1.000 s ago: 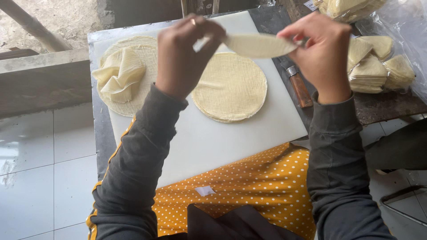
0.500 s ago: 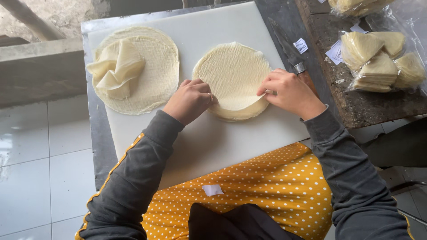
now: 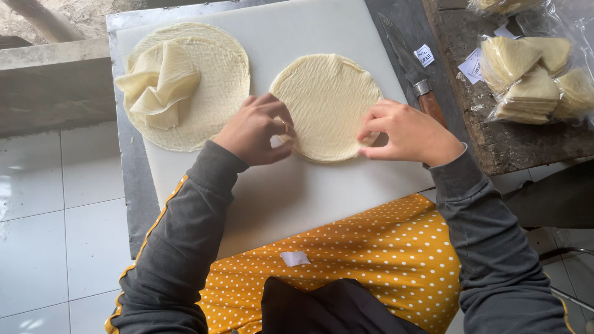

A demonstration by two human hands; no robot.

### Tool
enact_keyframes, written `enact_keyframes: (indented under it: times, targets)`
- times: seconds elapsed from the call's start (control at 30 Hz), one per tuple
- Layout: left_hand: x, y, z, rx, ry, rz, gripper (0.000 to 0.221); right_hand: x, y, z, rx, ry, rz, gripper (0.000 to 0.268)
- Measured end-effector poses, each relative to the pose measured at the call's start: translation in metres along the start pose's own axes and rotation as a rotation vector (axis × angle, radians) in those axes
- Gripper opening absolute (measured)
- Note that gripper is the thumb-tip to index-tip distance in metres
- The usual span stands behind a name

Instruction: The person repeatedly picks up thin, round dough sheets from a stack, folds them into triangular shapes, and places them on a separate pile. The person handles the sheets by hand and works at a white table with packaged stacks nearby.

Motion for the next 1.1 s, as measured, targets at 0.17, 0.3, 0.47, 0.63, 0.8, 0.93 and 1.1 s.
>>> enact_keyframes:
  times: [0.17, 0.3, 0.47, 0.63, 0.8, 0.93, 1.1]
  targets:
    - [-0.019, 0.003, -0.003, 0.161, 0.205, -0.175, 0.036, 0.008, 0.013, -0.006, 0.282, 0.020, -0.017, 0.038]
    - [-0.001, -0.024, -0.014, 0.027, 0.166, -0.361, 0.073, 0.016, -0.022, -0.049, 0.153, -0.047, 0.081, 0.065]
    - [-0.011, -0.044, -0.010, -0.112, 0.306, -0.301, 0.075, 0.043, -0.057, -0.072, -0.104, -0.311, 0.142, 0.088]
    - [-0.054, 0.013, 0.016, 0.202, 0.565, -0.401, 0.018, 0.047, -0.057, -0.075, -0.126, -0.316, 0.118, 0.090]
    - [-0.101, 0.066, 0.085, 0.391, 0.897, -0.612, 0.028, 0.049, -0.059, -0.077, -0.125, -0.307, 0.089, 0.093]
    - [-0.126, 0.075, 0.103, 0.384, 0.967, -0.528, 0.005, 0.044, -0.051, -0.075, -0.080, -0.288, 0.046, 0.090]
    - [-0.097, 0.089, 0.090, 0.632, 0.477, 0.237, 0.010, 0.002, -0.003, -0.059, 0.277, -0.047, 0.063, 0.082]
Point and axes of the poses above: each hand's wrist, its own z-axis away from the middle knuckle, its own y-axis out of the back of the hand, x = y × z, the point moved 9 cm from there along -z, towards the middle knuckle, and after that the axes turned 12 degrees about -x, right-handed, at the moved point
